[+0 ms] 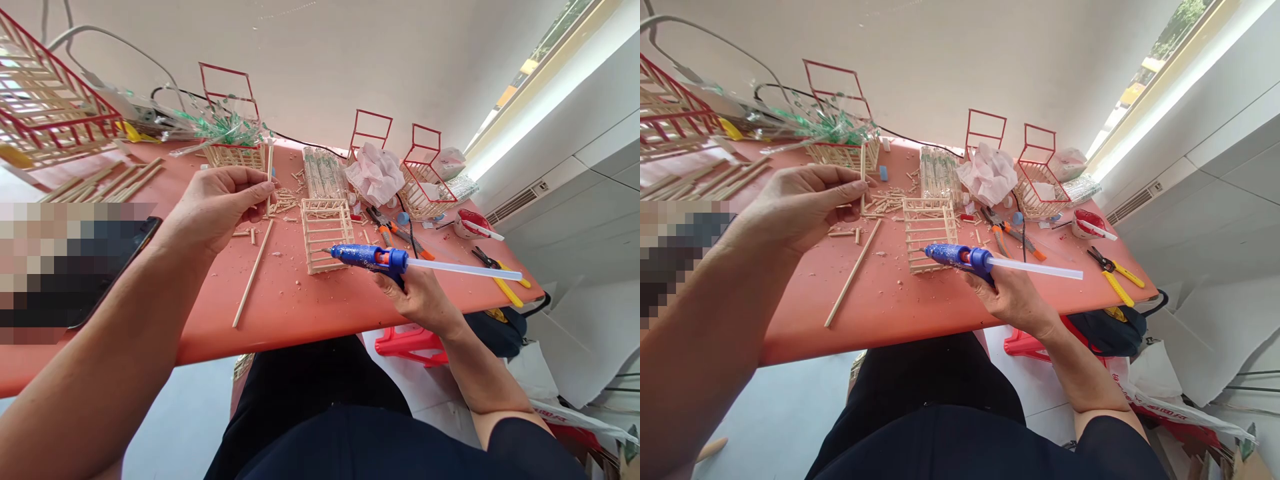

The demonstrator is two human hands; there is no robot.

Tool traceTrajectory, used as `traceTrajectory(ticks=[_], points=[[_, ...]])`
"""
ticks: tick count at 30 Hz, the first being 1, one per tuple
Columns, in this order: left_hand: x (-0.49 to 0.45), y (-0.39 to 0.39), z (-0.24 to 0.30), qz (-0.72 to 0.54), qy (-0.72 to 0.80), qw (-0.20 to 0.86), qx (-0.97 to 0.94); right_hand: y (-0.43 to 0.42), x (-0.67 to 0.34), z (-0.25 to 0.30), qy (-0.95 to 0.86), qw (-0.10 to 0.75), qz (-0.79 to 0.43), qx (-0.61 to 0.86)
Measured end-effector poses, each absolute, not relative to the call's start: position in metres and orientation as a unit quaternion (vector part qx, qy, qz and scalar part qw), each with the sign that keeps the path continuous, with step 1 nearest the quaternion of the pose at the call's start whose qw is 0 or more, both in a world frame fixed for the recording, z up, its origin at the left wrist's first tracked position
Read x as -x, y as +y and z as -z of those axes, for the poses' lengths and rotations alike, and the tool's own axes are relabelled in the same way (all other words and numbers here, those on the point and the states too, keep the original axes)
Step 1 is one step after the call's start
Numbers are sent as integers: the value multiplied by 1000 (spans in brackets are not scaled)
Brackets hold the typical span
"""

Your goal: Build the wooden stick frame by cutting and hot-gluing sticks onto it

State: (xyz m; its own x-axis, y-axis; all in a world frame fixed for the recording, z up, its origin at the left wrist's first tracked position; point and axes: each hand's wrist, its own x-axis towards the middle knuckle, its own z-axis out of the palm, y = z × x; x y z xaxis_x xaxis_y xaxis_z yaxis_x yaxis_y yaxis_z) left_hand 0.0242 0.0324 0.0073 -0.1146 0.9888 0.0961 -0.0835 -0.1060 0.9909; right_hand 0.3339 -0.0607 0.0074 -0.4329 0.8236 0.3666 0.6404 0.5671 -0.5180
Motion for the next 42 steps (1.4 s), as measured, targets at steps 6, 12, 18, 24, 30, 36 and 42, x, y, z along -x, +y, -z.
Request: traceTrajectory(ticks=[6,12,18,24,30,36,42], points=[[-27,31,-11,-575,484,473,-460,-60,-335,-6,-840,307,-145,424],[-28,32,-12,-579,490,478,-443,-60,-337,-5,-846,307,-114,421],[-24,36,-6,-577,484,476,-454,-60,-335,-5,-848,309,-101,418],[-22,36,-4,-577,466,466,-483,-60,-333,-5,-847,306,-99,423],[-24,34,-7,-577,480,464,-471,-59,-334,-4,-849,311,-93,418],[-26,32,-9,-578,480,462,-472,-59,-335,-3,-842,310,-93,432],[-26,32,-10,-578,482,463,-468,-61,-336,-3,-842,305,-95,435]])
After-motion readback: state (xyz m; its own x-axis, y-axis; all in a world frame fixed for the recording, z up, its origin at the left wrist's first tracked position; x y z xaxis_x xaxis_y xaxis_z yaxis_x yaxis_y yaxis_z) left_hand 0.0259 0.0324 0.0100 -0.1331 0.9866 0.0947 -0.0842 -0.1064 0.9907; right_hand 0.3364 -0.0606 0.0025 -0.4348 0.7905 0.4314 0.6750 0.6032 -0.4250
